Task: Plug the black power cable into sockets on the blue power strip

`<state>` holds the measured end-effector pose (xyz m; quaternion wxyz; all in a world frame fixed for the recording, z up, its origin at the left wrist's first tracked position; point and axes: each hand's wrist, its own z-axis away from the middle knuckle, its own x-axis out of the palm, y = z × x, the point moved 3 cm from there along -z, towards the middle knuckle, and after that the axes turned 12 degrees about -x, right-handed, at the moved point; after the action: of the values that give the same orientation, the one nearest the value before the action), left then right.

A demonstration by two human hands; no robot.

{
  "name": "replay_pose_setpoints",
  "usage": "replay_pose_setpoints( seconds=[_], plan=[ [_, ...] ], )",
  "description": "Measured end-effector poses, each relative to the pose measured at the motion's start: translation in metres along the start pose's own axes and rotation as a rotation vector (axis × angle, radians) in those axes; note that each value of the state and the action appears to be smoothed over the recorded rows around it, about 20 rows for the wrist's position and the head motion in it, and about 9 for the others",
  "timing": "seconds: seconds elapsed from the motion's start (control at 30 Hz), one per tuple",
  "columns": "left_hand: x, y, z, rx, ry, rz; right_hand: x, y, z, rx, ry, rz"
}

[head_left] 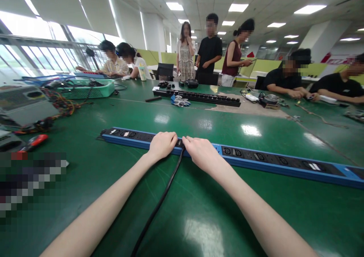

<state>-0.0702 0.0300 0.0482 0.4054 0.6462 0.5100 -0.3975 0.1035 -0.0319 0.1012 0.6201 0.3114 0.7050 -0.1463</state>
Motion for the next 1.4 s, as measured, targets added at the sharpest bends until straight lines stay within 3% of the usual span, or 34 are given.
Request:
replay_pose_setpoints(
  seconds=[0.23,0.5,0.7,0.87,1.1,1.3,1.4],
  plan=[
    [-0.002,-0.001,0.001,-0.035,-0.015,0.009,-0.008,0.03,-0.015,0.17,0.028,-0.246],
    [0.002,-0.004,-0.001,-0.004,0.009,0.015,0.025,0.024,-0.035,0.436,0.042,-0.277],
    [0.001,-0.003,-0.001,-0.013,-0.026,0.027,0.03,0.026,-0.039,0.485,0.049,-0.318],
    [0.0,-0.001,0.0,-0.016,-0.025,0.012,0.026,0.015,-0.035,0.475,0.082,-0.211],
    [0.001,-0.002,0.001,0.009,0.0,-0.017,0.025,0.016,-0.035,0.502,0.033,-0.264],
    [0.001,-0.001,-0.001,0.01,0.002,-0.018,0.032,0.022,-0.035,0.524,0.069,-0.349],
    [0.001,-0.001,-0.001,0.02,0.012,-0.02,0.031,0.034,-0.036,0.533,0.163,-0.46]
  ],
)
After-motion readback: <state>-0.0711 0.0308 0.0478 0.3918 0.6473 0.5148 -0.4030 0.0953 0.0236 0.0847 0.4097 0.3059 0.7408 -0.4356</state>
